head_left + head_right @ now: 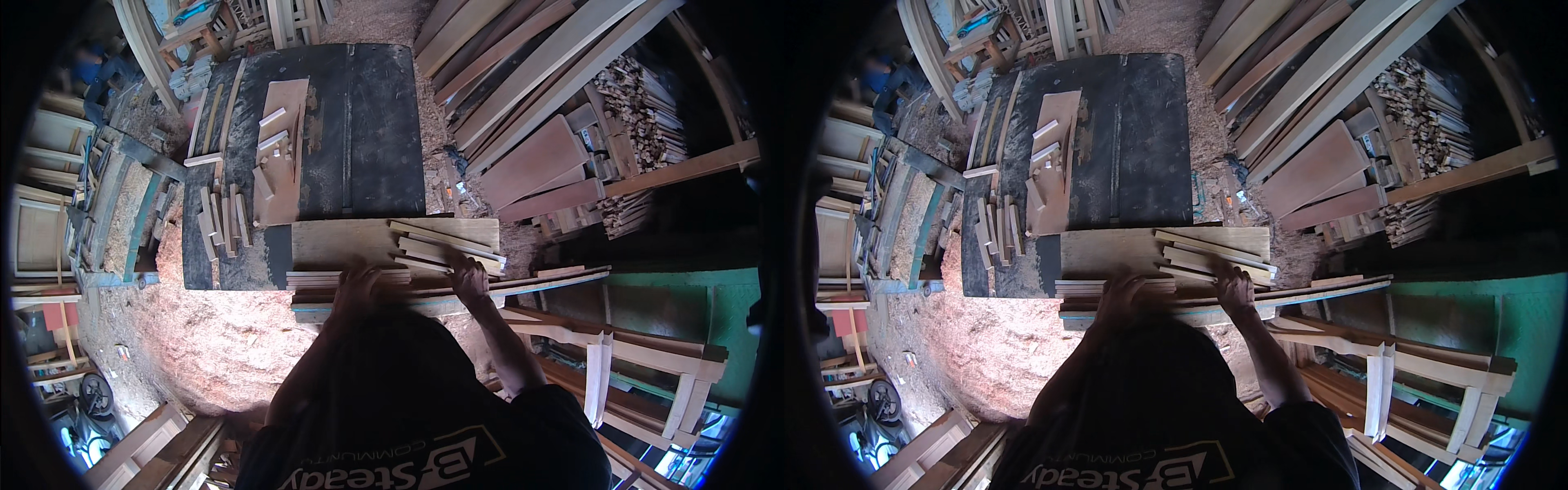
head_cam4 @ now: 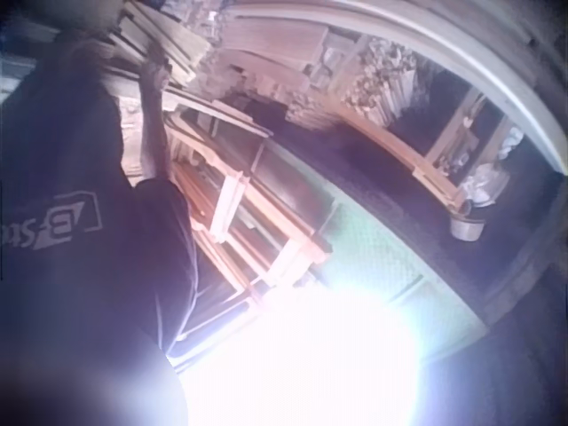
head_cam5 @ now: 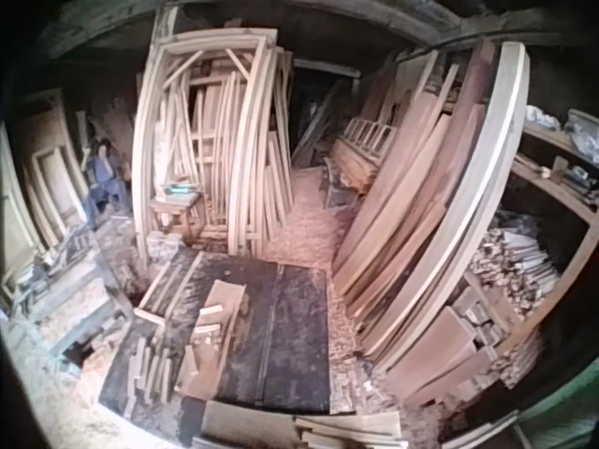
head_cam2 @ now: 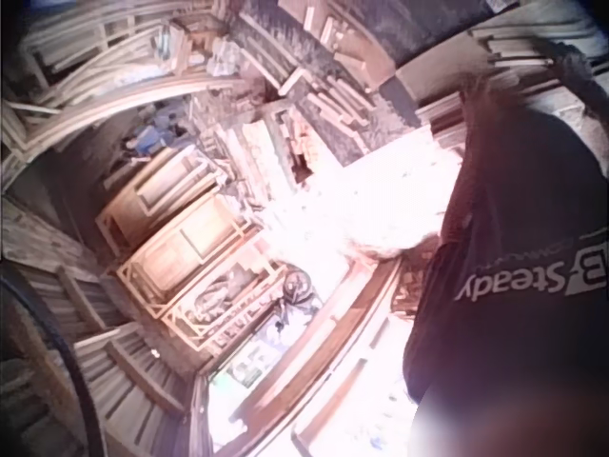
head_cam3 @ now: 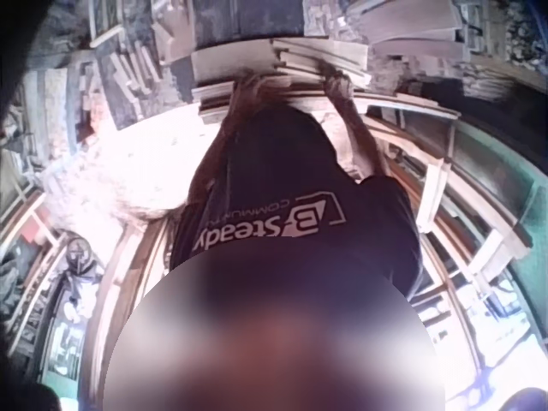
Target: The person arranges small wooden strips on a table saw, then uses a nail gun to fasten them into rectangular frames. The person repeatedly picks up strips, aligns them, and nails them together, stacking completed frames on the table.
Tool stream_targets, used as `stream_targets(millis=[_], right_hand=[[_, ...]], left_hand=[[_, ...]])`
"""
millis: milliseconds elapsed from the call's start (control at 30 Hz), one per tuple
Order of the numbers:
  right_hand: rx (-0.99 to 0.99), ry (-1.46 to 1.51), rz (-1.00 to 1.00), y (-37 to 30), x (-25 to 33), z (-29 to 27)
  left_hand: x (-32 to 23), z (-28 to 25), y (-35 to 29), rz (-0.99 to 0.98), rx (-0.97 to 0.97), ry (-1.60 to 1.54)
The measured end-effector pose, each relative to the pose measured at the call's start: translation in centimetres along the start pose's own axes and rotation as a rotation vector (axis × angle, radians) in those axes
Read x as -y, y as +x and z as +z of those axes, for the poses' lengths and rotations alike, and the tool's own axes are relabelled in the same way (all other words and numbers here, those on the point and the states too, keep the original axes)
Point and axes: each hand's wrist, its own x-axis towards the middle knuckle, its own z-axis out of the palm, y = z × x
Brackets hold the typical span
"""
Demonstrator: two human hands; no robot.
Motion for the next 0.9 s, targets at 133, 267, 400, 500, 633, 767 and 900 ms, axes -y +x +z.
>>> stream_targets(millis=[133, 267, 400, 500, 633, 767, 900], right_hand=[[0.069, 0.022, -0.101, 0.2, -1.2, 0.0], [-0.045, 0.111, -0.28, 1.0, -0.3, -2.6], [-0.193, 0.397, -0.188, 1.6, 0.8, -5.6], [-0.129, 0.474, 0.261, 0.9, -0.3, -7.1], [-0.223, 0.147, 0.201, -0.6, -5.1, -7.7], [0.246, -0.016, 0.37, -2.1, -10.0, -6.0], [0.203, 0.06, 0.32, -2.6, -12.9, -4.0]], left_hand=[[0.0, 1.5, 1.6, 0.032, -0.108, -0.077], [0.6, 1.7, 3.7, -0.065, -0.144, -0.15], [0.3, 1.8, 6.7, -0.09, -0.141, -0.063], [-0.5, 2.5, 9.1, -0.119, -0.078, 0.023], [-0.8, 3.9, 11.2, -0.043, -0.009, 0.055], [-0.8, 6.0, 11.4, 0.09, -0.039, 0.033], [-1.4, 7.9, 11.3, 0.154, -0.126, -0.002]])
